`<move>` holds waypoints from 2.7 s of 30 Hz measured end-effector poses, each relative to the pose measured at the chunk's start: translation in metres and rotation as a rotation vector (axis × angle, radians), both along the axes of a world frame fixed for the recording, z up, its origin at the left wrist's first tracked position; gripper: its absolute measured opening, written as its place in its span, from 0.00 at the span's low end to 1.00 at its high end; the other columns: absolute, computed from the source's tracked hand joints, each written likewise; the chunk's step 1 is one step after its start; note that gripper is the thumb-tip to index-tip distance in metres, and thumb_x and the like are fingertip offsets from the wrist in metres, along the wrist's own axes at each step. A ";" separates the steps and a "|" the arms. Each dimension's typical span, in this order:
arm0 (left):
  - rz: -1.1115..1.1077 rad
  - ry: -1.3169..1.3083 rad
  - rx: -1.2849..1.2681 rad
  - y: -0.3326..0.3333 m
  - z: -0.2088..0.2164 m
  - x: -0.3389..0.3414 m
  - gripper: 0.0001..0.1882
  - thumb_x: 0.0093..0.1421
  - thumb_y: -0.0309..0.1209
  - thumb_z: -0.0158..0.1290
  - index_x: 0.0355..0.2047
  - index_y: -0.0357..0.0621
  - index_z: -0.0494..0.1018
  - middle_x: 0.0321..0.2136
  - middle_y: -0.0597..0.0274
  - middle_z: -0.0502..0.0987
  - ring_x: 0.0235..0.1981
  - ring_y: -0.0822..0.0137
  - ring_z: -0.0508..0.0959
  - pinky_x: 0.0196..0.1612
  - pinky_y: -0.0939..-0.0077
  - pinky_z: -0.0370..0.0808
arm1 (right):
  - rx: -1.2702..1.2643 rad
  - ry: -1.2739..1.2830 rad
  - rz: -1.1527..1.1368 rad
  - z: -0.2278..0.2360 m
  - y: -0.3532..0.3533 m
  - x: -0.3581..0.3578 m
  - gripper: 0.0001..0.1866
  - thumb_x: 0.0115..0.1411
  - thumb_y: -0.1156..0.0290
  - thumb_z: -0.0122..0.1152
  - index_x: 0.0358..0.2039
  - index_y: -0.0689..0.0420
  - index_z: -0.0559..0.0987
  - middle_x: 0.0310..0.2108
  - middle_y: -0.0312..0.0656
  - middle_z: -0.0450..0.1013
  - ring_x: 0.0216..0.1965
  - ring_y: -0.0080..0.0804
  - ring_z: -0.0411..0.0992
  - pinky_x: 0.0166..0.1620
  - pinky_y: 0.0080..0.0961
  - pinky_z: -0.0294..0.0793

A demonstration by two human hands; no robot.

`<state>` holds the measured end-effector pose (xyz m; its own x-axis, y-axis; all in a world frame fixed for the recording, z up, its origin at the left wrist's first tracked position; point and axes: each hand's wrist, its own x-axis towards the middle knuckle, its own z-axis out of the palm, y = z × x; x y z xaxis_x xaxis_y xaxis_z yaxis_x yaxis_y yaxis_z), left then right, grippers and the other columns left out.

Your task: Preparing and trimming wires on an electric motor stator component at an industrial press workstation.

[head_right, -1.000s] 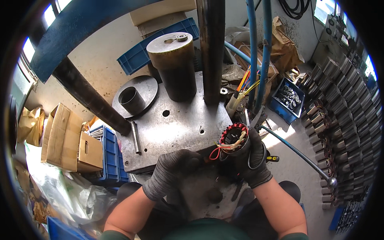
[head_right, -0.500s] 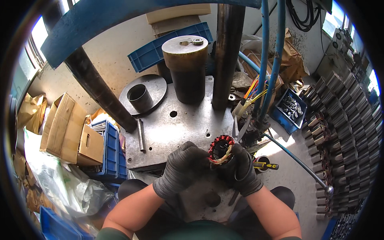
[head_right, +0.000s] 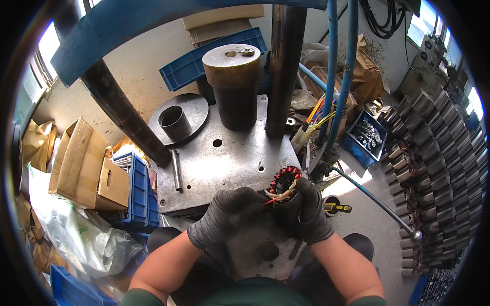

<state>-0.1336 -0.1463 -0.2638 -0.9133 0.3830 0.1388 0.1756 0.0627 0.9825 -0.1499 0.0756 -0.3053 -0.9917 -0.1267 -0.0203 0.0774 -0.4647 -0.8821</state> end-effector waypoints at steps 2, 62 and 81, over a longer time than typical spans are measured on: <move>-0.055 -0.077 0.036 0.005 -0.006 0.005 0.08 0.68 0.26 0.60 0.46 0.39 0.79 0.34 0.58 0.82 0.38 0.71 0.81 0.46 0.69 0.79 | 0.044 0.103 -0.022 -0.013 0.006 -0.002 0.10 0.70 0.67 0.58 0.45 0.61 0.76 0.37 0.41 0.78 0.37 0.33 0.79 0.42 0.31 0.79; -0.054 -0.225 -0.047 0.020 -0.021 0.002 0.16 0.68 0.33 0.60 0.52 0.37 0.78 0.40 0.56 0.83 0.41 0.67 0.82 0.48 0.69 0.80 | 0.279 0.217 -0.117 -0.005 0.013 -0.002 0.39 0.57 0.77 0.75 0.66 0.52 0.64 0.52 0.37 0.70 0.49 0.27 0.74 0.50 0.29 0.80; -0.334 -0.368 0.244 0.013 -0.032 0.011 0.14 0.62 0.29 0.65 0.47 0.38 0.80 0.38 0.64 0.83 0.42 0.75 0.80 0.46 0.73 0.79 | 0.028 -0.092 0.300 0.010 0.007 0.025 0.36 0.56 0.59 0.70 0.63 0.60 0.71 0.53 0.42 0.77 0.55 0.32 0.75 0.58 0.30 0.75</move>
